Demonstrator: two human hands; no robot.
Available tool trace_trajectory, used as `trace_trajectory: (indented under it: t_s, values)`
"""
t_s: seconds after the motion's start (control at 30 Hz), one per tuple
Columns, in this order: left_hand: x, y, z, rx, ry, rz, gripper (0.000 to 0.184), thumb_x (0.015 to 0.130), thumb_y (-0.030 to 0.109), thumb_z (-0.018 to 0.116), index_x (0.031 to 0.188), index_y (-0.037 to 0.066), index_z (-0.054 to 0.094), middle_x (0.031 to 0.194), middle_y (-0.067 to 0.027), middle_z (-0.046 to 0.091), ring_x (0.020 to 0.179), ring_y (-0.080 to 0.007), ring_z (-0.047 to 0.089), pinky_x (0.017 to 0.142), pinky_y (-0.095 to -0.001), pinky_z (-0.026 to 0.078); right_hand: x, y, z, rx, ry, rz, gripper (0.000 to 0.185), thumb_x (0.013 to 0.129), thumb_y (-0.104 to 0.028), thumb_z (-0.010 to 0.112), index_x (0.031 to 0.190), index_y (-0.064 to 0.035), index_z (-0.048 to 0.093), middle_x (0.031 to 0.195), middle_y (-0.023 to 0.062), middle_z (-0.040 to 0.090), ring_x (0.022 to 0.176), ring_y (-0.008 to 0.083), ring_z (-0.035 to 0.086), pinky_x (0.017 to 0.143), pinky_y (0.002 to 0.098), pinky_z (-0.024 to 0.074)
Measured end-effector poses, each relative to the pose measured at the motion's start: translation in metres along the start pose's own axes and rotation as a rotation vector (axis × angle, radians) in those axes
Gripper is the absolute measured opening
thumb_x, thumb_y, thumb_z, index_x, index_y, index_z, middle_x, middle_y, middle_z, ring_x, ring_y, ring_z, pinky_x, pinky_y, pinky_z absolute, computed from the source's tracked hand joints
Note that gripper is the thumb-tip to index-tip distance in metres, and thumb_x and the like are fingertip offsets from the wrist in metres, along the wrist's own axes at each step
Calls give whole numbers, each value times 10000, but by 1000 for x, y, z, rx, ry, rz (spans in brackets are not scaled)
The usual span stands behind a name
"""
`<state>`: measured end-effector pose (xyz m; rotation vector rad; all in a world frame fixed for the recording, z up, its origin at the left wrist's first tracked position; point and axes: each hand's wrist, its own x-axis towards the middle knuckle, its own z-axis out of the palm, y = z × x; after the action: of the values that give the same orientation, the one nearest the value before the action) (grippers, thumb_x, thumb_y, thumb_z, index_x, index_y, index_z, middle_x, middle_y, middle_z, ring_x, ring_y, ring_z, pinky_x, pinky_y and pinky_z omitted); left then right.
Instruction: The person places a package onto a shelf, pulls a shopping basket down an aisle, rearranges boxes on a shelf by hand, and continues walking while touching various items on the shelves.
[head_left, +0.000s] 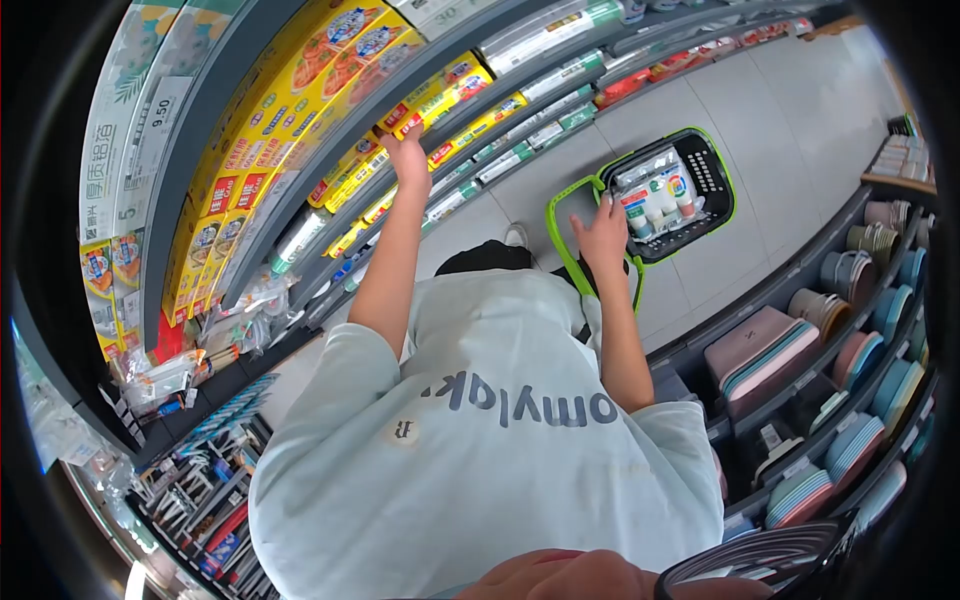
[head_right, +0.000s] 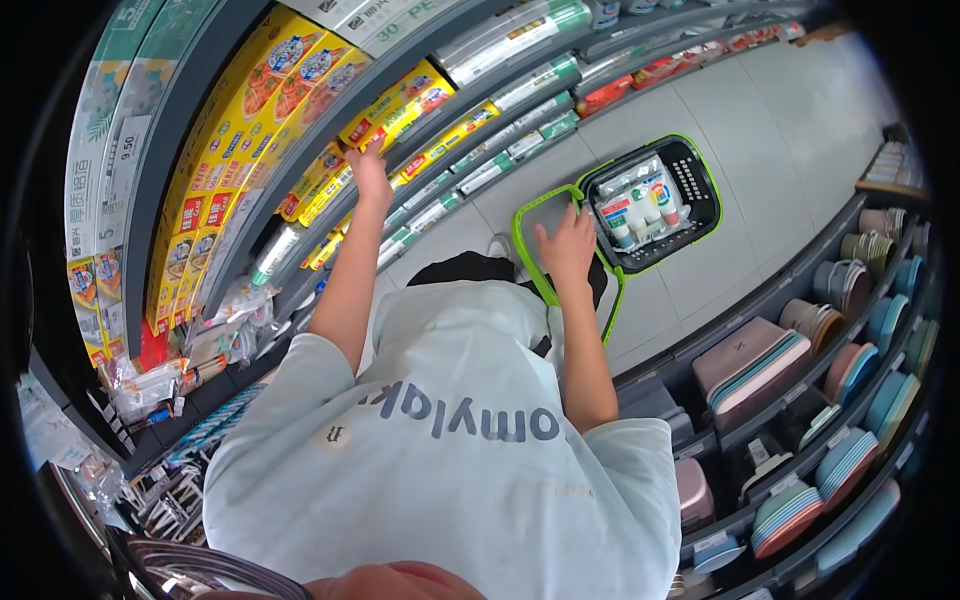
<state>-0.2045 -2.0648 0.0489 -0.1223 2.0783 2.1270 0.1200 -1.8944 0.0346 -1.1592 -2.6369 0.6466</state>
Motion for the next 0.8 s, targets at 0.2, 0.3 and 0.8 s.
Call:
trace_trajectory:
  t_s: [0.2, 0.3, 0.8]
  values:
    - [-9, 27, 11, -44, 52, -53, 569, 835, 106, 676, 1322, 19, 395, 1346, -113, 505, 1271, -255, 438, 1100, -442, 285, -44, 30, 20, 78, -416, 269, 695, 878, -450, 678, 1364, 2, 471, 1315, 263, 560, 1194, 429, 574, 975, 499, 493]
    - [-15, 30, 12, -60, 81, 12, 504, 837, 43, 672, 1266, -56, 428, 1276, -158, 557, 1190, -251, 516, 1079, -366, 337, -52, 27, 29, 116, -418, 261, 691, 891, -472, 654, 1356, 7, 478, 1301, 268, 565, 1194, 434, 571, 982, 504, 485]
    - [19, 50, 7, -89, 32, -382, 418, 873, 192, 634, 1267, 53, 611, 1330, -130, 562, 1233, -317, 527, 1118, -597, 281, -53, 35, 53, 369, -367, 232, 627, 944, -431, 579, 1375, 15, 482, 1319, 286, 559, 1215, 445, 550, 1013, 496, 451]
